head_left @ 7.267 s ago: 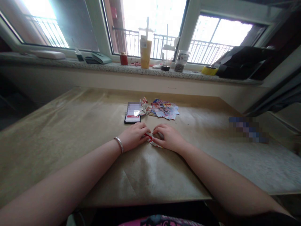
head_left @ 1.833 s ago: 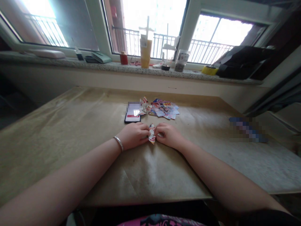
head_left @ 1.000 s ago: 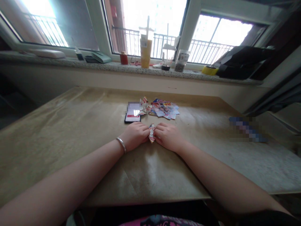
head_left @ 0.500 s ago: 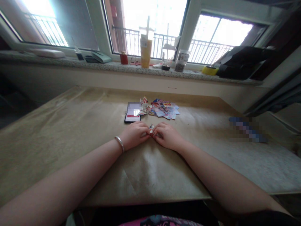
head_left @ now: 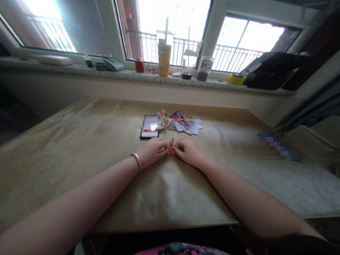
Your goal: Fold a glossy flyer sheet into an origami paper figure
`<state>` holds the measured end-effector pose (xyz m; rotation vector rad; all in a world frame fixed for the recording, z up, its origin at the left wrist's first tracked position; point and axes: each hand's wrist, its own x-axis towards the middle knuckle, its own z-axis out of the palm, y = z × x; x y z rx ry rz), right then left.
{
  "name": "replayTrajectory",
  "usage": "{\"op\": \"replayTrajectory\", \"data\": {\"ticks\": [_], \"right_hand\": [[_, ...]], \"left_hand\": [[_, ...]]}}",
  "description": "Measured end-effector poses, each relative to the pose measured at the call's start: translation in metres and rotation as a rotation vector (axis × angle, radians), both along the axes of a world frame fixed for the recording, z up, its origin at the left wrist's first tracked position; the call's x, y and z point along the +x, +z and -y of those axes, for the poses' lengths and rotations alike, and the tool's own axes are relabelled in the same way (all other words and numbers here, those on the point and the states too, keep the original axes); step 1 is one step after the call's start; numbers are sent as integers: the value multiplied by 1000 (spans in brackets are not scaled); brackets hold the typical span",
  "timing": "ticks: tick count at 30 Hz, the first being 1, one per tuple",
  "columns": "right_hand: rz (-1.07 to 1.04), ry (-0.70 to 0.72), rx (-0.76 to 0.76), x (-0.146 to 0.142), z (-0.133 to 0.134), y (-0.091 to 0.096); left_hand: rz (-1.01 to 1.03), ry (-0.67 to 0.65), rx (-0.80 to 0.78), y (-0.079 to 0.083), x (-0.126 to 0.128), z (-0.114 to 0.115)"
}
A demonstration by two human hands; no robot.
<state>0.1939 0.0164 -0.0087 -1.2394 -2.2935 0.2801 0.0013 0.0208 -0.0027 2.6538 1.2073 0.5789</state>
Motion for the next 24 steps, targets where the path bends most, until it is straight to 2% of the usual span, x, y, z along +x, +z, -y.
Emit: {"op": "replayTrajectory", "data": {"ticks": [7, 18, 22, 24], "right_hand": [[5, -37, 8, -2, -1, -3], [-78, -36, -60, -2, -3, -6], [-82, -50, -83, -1, -3, -6], [-82, -54, -90, -1, -4, -6]], "left_hand": [[-66, 59, 23, 2, 4, 0], [-65, 49, 21, 2, 5, 2], [-75, 125, -9, 1, 3, 2], [-48, 123, -11, 0, 0, 1]]}}
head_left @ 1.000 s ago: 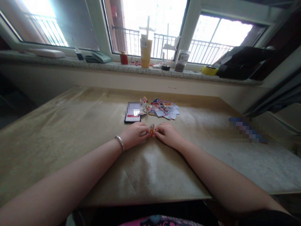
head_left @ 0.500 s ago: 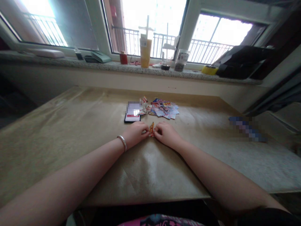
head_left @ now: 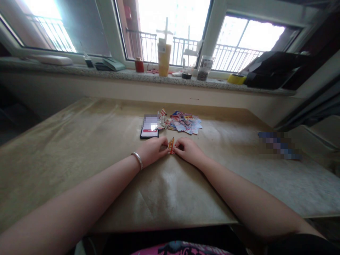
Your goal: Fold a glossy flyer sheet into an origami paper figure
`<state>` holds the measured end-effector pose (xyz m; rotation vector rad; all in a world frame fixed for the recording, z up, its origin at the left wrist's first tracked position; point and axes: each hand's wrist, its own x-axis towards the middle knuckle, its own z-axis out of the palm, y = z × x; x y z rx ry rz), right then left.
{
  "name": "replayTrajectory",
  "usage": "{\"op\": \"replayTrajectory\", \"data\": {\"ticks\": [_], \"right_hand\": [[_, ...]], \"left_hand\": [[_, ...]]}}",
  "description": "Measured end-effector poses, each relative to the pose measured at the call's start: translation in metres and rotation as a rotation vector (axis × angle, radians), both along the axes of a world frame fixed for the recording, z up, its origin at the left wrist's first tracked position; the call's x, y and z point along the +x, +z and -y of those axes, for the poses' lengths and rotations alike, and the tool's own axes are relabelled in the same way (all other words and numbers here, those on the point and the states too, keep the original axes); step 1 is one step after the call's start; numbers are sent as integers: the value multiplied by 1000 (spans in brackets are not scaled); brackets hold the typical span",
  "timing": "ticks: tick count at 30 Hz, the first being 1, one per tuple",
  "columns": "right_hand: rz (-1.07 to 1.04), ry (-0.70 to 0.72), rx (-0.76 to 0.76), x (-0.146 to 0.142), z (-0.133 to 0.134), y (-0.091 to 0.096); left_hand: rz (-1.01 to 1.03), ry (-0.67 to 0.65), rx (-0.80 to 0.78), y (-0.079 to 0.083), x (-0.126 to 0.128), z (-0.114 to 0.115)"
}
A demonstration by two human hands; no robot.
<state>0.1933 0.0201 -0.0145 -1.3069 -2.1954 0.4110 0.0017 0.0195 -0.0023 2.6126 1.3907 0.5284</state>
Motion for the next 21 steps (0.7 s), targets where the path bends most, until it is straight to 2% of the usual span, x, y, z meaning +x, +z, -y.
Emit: {"op": "replayTrajectory", "data": {"ticks": [4, 10, 17, 21], "right_hand": [[-7, -5, -6, 2, -2, 0], [-19, -35, 2, 3, -3, -1], [-62, -33, -25, 3, 0, -1], [-1, -13, 26, 3, 3, 1]], "left_hand": [[11, -154, 7, -1, -6, -3], [-5, -253, 37, -2, -10, -8], [-8, -287, 33, 0, -8, -7], [-11, -301, 57, -1, -7, -4]]}}
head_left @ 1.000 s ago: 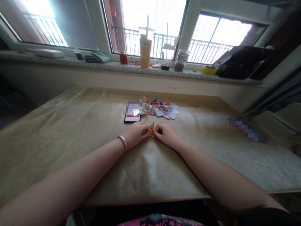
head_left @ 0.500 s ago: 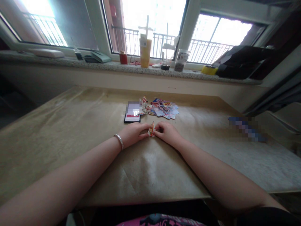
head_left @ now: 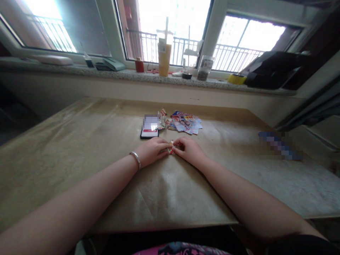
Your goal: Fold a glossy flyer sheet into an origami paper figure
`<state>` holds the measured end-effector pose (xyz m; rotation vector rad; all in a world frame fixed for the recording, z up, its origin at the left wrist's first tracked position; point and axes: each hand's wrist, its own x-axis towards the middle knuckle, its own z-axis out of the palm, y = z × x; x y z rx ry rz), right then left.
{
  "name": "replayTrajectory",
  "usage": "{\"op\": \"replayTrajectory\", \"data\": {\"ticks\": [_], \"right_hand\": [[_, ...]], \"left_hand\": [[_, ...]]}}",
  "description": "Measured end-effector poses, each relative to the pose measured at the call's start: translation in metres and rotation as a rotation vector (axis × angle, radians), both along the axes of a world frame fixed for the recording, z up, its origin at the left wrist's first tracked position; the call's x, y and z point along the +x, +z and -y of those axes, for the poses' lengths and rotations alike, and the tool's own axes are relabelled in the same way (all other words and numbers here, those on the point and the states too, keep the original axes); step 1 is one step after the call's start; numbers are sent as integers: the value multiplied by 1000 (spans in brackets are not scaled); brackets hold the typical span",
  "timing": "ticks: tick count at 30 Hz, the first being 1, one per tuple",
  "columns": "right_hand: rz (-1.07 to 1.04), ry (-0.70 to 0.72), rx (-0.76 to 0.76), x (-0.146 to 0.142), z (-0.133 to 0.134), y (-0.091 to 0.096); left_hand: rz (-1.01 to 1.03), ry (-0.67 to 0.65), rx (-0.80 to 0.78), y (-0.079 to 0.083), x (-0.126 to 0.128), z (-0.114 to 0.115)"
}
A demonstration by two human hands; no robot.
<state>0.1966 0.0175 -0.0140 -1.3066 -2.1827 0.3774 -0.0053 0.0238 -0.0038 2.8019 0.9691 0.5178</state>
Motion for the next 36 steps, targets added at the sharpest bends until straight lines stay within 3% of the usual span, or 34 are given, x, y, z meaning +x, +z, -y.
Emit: {"op": "replayTrajectory", "data": {"ticks": [9, 18, 24, 36], "right_hand": [[128, -4, 94, -3, 9, 7], [136, 38, 87, 1, 7, 5], [154, 19, 96, -1, 6, 5], [172, -7, 92, -1, 6, 5]], "left_hand": [[37, 10, 5, -1, 1, 2], [74, 23, -62, 0, -1, -1], [110, 55, -1, -5, 5, -2], [-3, 91, 88, -2, 8, 0]]}}
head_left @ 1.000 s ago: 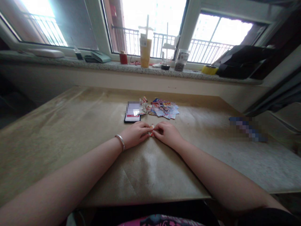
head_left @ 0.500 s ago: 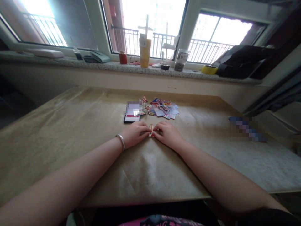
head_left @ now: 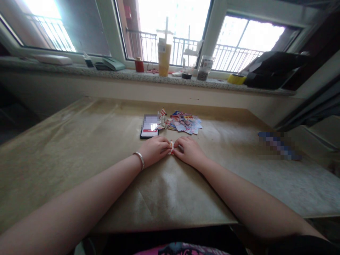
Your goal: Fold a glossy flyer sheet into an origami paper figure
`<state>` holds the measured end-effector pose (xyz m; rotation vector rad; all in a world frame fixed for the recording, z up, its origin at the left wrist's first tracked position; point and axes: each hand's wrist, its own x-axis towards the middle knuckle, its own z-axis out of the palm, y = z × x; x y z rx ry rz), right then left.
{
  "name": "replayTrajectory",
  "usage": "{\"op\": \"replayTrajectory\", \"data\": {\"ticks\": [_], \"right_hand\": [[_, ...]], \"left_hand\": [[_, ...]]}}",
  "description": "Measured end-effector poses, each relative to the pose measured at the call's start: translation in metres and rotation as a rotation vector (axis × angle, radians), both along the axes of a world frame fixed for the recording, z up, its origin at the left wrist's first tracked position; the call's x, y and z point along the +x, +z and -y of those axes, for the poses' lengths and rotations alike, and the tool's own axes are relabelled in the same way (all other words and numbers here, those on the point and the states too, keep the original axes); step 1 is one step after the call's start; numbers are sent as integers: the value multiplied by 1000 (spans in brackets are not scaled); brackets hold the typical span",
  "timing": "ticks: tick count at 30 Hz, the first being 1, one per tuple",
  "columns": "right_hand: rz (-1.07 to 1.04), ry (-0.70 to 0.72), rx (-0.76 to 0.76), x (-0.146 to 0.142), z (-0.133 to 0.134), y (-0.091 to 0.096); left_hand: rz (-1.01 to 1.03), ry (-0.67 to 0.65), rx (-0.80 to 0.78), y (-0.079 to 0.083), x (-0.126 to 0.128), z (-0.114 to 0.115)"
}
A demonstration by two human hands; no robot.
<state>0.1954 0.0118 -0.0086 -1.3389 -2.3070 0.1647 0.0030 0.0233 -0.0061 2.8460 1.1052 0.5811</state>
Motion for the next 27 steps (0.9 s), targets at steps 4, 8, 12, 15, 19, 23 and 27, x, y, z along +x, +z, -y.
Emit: {"op": "replayTrajectory", "data": {"ticks": [4, 8, 12, 15, 19, 23, 27], "right_hand": [[-7, 9, -1, 0, -1, -1], [-16, 19, 6, 2, -2, -3], [-22, 32, 6, 3, -2, -3], [-29, 39, -1, 3, -2, -3], [-21, 39, 1, 3, -2, -4], [-10, 43, 5, 3, -3, -4], [9, 36, 14, 3, -2, -3]], "left_hand": [[38, -32, 33, -1, 1, -2], [48, -151, 25, 2, -2, -1], [36, -216, -48, 5, -8, 2], [26, -244, -70, 6, -10, 3], [1, -191, -51, 6, -8, 5], [12, -163, -47, 4, -5, 5], [23, -177, -68, 5, -6, 2]]}}
